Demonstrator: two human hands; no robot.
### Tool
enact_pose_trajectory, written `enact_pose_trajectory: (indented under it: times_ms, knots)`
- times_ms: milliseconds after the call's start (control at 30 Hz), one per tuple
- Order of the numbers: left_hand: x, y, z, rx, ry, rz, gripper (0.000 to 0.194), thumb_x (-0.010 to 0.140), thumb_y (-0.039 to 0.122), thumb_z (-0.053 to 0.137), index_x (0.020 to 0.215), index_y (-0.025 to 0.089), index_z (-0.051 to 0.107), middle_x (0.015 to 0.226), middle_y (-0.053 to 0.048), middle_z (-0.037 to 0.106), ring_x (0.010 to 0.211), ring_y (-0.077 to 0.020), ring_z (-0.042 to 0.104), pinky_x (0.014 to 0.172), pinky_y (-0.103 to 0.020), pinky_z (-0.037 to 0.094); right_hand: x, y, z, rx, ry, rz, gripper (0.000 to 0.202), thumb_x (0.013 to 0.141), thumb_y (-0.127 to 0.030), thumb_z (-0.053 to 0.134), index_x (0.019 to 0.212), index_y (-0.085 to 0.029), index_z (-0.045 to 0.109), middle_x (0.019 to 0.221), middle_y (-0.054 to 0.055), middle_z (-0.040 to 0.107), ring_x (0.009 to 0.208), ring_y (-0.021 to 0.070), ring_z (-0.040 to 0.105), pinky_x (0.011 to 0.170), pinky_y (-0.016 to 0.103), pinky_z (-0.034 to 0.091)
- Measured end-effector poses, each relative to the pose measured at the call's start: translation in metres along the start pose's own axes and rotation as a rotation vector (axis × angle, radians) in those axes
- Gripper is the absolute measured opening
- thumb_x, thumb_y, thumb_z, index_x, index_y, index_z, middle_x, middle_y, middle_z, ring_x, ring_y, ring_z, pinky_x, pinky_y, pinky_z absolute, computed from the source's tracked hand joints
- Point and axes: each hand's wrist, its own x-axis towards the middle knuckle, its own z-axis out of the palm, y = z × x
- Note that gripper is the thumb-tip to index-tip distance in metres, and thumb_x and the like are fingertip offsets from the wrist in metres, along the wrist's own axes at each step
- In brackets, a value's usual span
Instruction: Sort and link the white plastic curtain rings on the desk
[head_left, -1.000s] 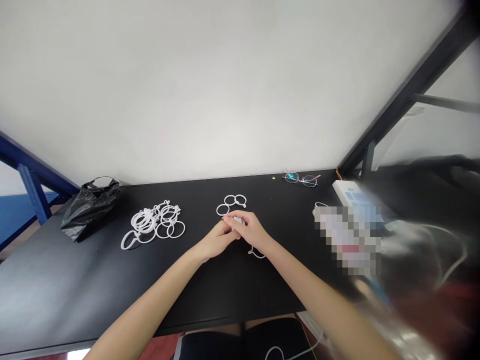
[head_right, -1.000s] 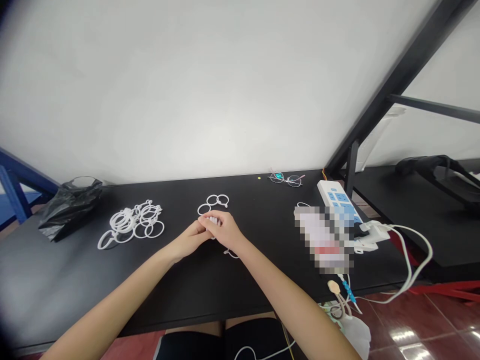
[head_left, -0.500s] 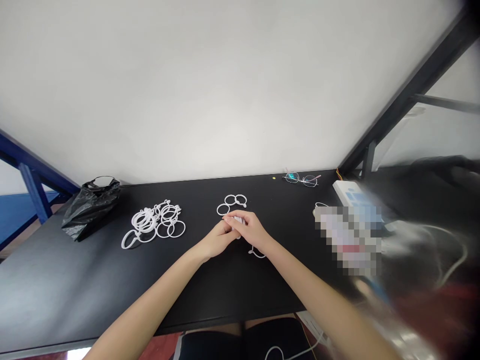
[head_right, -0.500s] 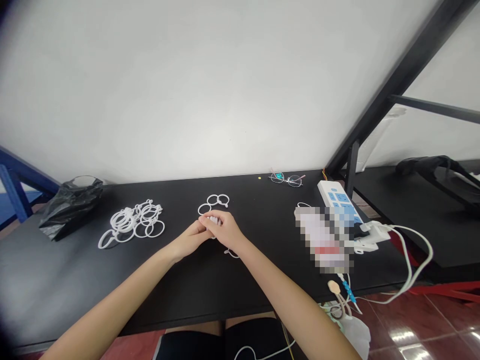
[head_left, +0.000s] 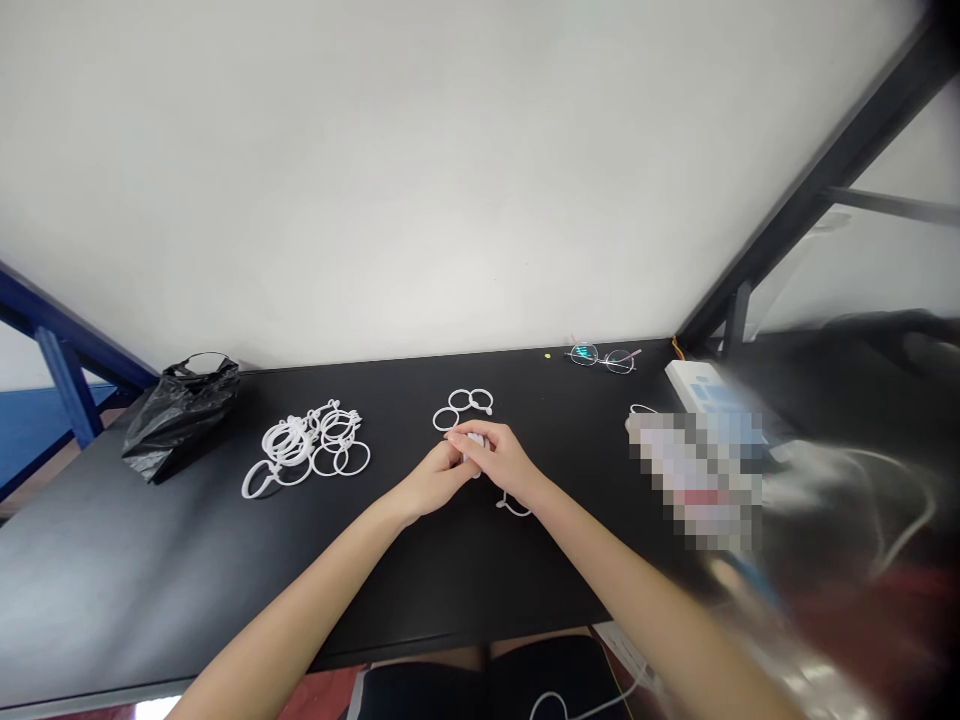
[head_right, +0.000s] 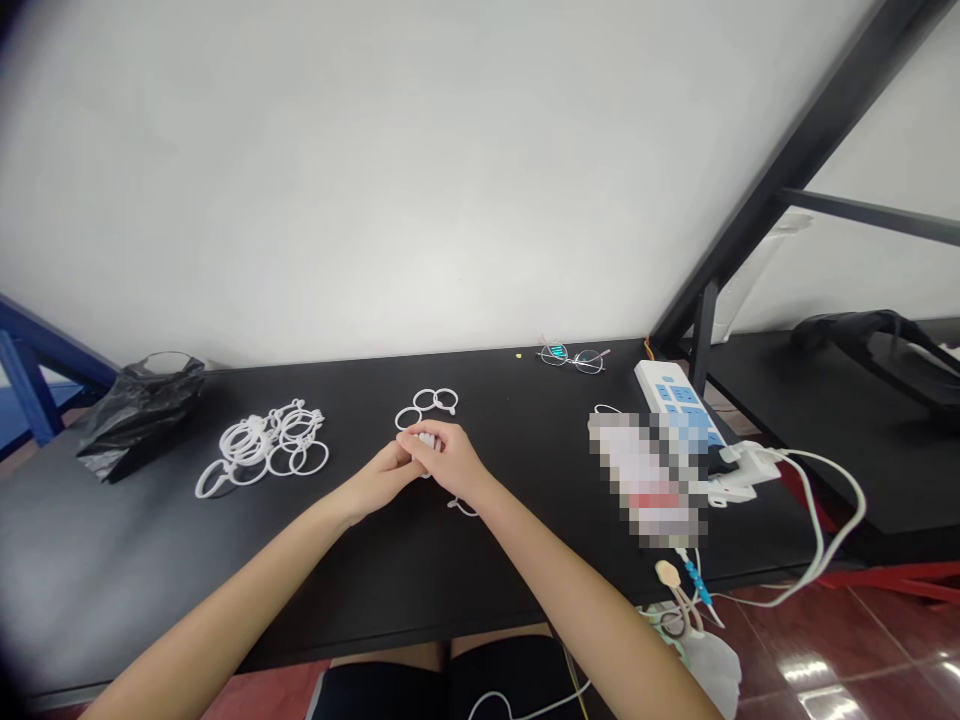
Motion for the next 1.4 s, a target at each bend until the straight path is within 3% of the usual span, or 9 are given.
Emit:
enact_pose_trajectory:
  times_ms: [633, 1400]
  knots:
    - [0.001, -0.006, -0.001, -0.011, -0.014, 0.024, 0.023, 0.086, 0.038, 0.057, 0.082, 0.016, 0.058, 0.073, -0.001, 0.055, 0.079, -0.0174, 0.055, 0.071, -0.029, 0.045, 0.001, 0.001, -0.001, -0.021, 0.013, -0.026, 0.025, 0.083, -0.041, 0.063, 0.087, -0.019, 0.074, 0.083, 0.003, 0.07, 0.078, 0.0164, 0.063, 0.075, 0.029, 0.049]
    - [0.003, -0.007, -0.002, -0.032, -0.033, 0.047, 0.017, 0.082, 0.032, 0.062, 0.084, 0.015, 0.061, 0.071, -0.001, 0.056, 0.078, -0.017, 0.056, 0.073, -0.029, 0.045, 0.0, 0.001, 0.0, -0.04, 0.002, -0.041, 0.022, 0.084, -0.038, 0.062, 0.089, -0.019, 0.073, 0.086, 0.003, 0.071, 0.083, 0.0178, 0.065, 0.078, 0.03, 0.049]
